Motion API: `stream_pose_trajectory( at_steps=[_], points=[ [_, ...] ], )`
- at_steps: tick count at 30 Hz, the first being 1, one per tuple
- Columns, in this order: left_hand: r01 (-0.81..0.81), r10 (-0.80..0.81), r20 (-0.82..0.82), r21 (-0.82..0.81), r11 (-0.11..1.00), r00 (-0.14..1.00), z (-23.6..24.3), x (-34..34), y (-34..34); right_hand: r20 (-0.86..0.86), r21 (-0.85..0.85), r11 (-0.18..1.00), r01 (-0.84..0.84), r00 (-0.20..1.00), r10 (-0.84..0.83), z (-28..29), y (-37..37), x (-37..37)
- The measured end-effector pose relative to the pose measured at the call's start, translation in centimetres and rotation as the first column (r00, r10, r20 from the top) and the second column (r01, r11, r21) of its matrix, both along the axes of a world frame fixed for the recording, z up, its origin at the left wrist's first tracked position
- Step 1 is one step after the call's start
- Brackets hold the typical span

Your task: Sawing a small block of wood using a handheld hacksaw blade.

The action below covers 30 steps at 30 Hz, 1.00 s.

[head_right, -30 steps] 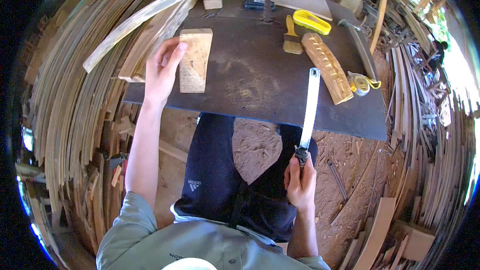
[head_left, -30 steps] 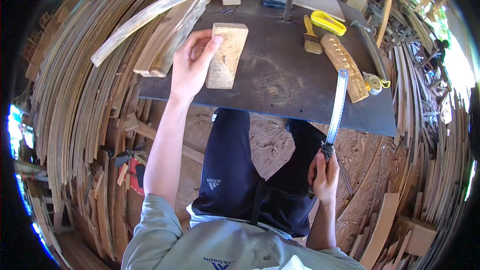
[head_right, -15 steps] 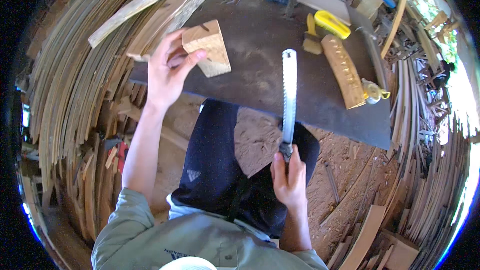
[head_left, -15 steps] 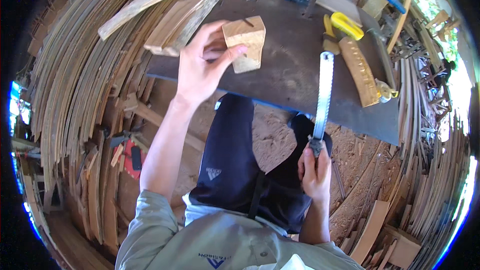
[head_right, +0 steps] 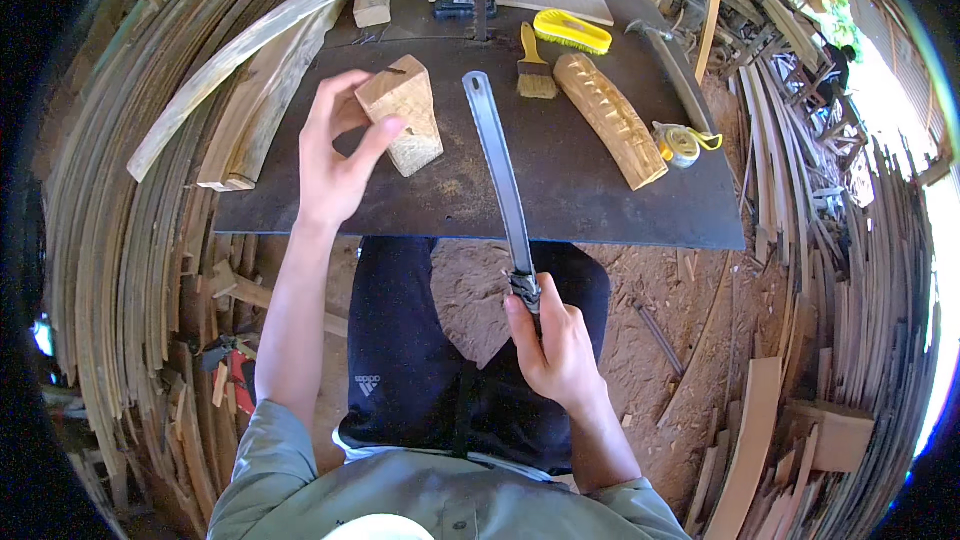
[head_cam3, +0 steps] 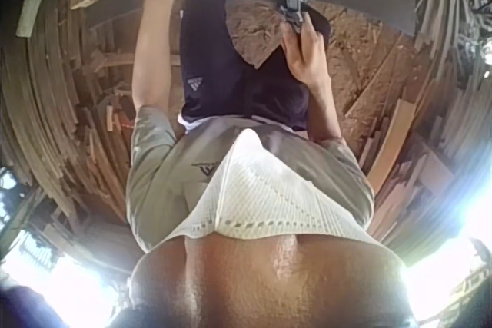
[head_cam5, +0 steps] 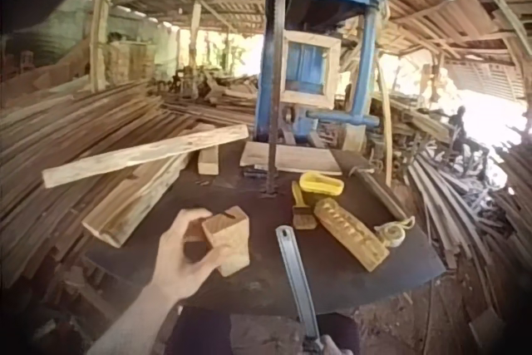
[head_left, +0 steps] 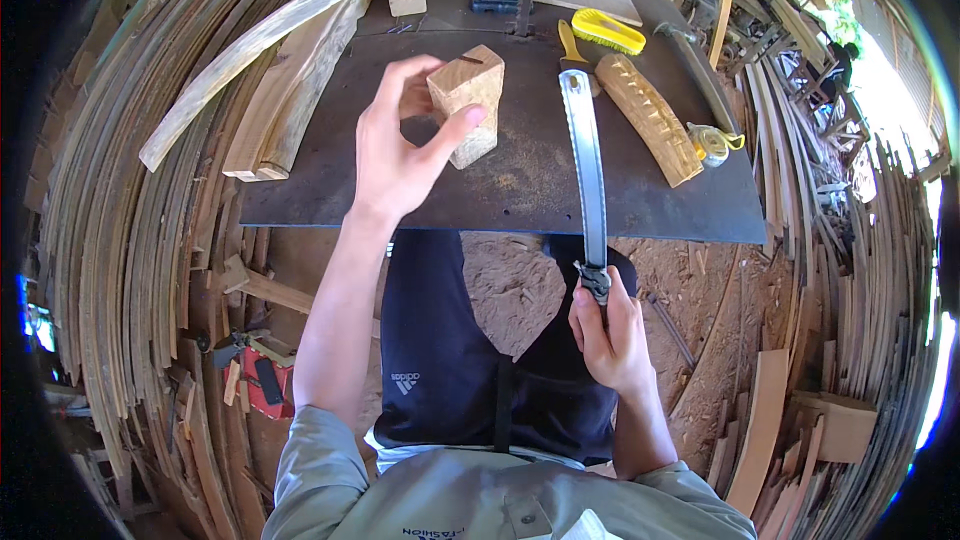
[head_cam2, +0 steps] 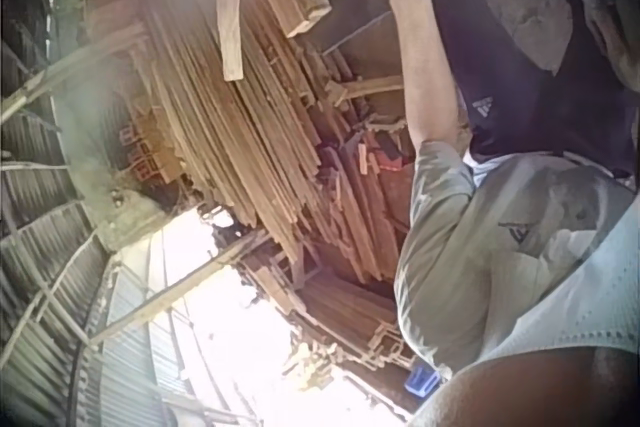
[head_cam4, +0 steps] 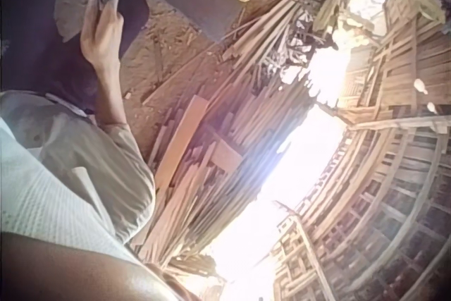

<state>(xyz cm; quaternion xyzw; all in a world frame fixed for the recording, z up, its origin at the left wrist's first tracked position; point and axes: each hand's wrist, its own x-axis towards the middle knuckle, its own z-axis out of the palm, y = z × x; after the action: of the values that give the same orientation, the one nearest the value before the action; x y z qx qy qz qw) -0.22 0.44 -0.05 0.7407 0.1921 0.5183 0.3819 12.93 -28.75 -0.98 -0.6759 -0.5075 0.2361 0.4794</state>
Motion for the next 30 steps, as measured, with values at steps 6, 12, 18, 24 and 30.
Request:
stream_pose_trajectory(
  at_steps=[6, 12, 18, 24, 30],
  points=[
    [0.441, -0.358, 0.264, -0.425, 0.79, 0.896, 3.2, 2.6, 1.6, 0.02, 0.047, 0.998, -0.03, 0.999, 0.029, -0.4, 1.0, -0.9],
    [0.594, -0.55, 0.251, -0.498, 0.632, 0.796, 2.4, 4.2, 2.6, 0.348, 0.186, 0.983, 0.007, 0.935, -0.072, 1.2, 3.7, -1.1],
    [0.512, -0.434, 0.283, -0.581, 0.632, 0.856, 2.8, 4.7, 1.5, 0.448, 0.117, 0.993, 0.009, 0.892, -0.061, 3.6, 9.0, -1.4],
    [0.553, -0.479, 0.285, -0.534, 0.64, 0.83, 2.3, 4.4, 1.8, 0.501, 0.199, 0.98, -0.022, 0.862, -0.082, 3.0, 13.6, -1.8],
    [0.553, -0.48, 0.284, -0.531, 0.642, 0.83, 2.2, 4.6, 1.9, 0.519, 0.218, 0.975, -0.04, 0.851, -0.081, 3.3, 15.1, -1.9]
  ],
)
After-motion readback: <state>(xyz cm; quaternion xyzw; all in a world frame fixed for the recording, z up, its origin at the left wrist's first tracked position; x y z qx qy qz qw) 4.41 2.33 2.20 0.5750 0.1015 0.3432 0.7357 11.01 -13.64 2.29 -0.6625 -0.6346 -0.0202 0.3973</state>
